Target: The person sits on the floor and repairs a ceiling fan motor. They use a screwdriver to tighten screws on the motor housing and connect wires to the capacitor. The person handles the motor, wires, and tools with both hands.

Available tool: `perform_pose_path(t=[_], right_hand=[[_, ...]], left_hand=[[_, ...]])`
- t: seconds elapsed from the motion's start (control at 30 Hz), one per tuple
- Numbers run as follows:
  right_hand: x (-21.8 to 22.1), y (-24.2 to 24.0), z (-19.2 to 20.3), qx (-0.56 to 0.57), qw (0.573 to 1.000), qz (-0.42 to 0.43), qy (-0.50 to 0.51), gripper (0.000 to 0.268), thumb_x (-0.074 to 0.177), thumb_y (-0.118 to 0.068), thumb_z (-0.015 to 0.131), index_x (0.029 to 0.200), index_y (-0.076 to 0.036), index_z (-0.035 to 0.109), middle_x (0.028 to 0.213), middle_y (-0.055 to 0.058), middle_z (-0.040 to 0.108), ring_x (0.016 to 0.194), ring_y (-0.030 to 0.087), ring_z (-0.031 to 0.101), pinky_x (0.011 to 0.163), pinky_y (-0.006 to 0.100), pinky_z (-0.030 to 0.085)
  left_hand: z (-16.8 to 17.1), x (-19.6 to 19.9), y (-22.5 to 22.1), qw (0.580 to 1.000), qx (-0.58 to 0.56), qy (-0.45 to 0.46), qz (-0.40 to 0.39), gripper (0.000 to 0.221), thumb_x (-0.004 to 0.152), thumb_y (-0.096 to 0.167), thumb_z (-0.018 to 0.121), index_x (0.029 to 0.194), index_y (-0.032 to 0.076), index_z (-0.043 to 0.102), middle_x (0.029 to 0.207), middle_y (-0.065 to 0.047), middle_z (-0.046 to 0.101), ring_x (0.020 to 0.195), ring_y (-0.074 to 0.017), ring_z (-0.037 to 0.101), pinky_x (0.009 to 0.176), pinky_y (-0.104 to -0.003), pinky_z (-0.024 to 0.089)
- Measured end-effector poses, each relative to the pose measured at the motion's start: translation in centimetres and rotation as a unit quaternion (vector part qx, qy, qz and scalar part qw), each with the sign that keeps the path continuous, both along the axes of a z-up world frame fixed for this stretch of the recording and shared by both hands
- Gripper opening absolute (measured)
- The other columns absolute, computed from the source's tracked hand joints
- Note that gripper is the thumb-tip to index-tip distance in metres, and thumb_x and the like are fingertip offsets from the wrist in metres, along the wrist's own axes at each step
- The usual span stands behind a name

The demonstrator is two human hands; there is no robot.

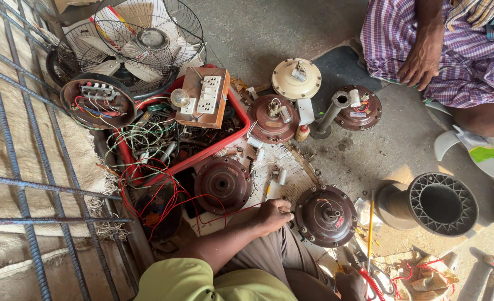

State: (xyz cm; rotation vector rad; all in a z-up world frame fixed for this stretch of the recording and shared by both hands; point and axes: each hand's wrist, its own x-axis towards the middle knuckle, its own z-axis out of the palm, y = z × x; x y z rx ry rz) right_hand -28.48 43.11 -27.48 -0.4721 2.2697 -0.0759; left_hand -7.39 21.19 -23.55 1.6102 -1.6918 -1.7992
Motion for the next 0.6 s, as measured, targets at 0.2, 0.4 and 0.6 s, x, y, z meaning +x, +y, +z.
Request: perform_pose_path(t=[0.2,0.4,0.6], right_hand=[[0.5,-0.5,-0.5,0.042,0.997,0.048,0.032,0.048,0.078,-0.027,0.071,0.126,-0.028,0.078,0.127,0.009,0.076,0.125,0.026,0.067,0.109,0.039,0.049],[0.1,-0.6,0.9,0.024,1.000,0.008,0.016,0.052,0.078,-0.034,0.081,0.128,-0.023,0.075,0.125,0.009,0.075,0.120,0.026,0.066,0.109,0.039,0.047],[-2.4,0.9,4.9,-0.018,0.963,-0.179,-0.199,0.041,0.088,-0.029,0.081,0.119,-0.002,0.076,0.106,0.021,0.075,0.083,0.026,0.068,0.079,0.039,0.052]], left_hand=[[0.4,0.2,-0.5,1.000,0.011,0.018,0.010,0.044,0.083,0.010,0.079,0.123,-0.005,0.067,0.113,-0.014,0.074,0.098,-0.0184,0.072,0.081,-0.028,0.061],[-0.2,0.4,-0.8,0.992,0.096,0.061,0.054,0.046,0.086,0.007,0.076,0.127,-0.008,0.062,0.108,-0.015,0.073,0.086,-0.0166,0.073,0.074,-0.028,0.061],[-1.5,0.4,-0.8,0.987,0.107,0.097,0.070,0.044,0.088,0.004,0.075,0.127,-0.011,0.061,0.105,-0.016,0.073,0.083,-0.0158,0.072,0.075,-0.027,0.061]])
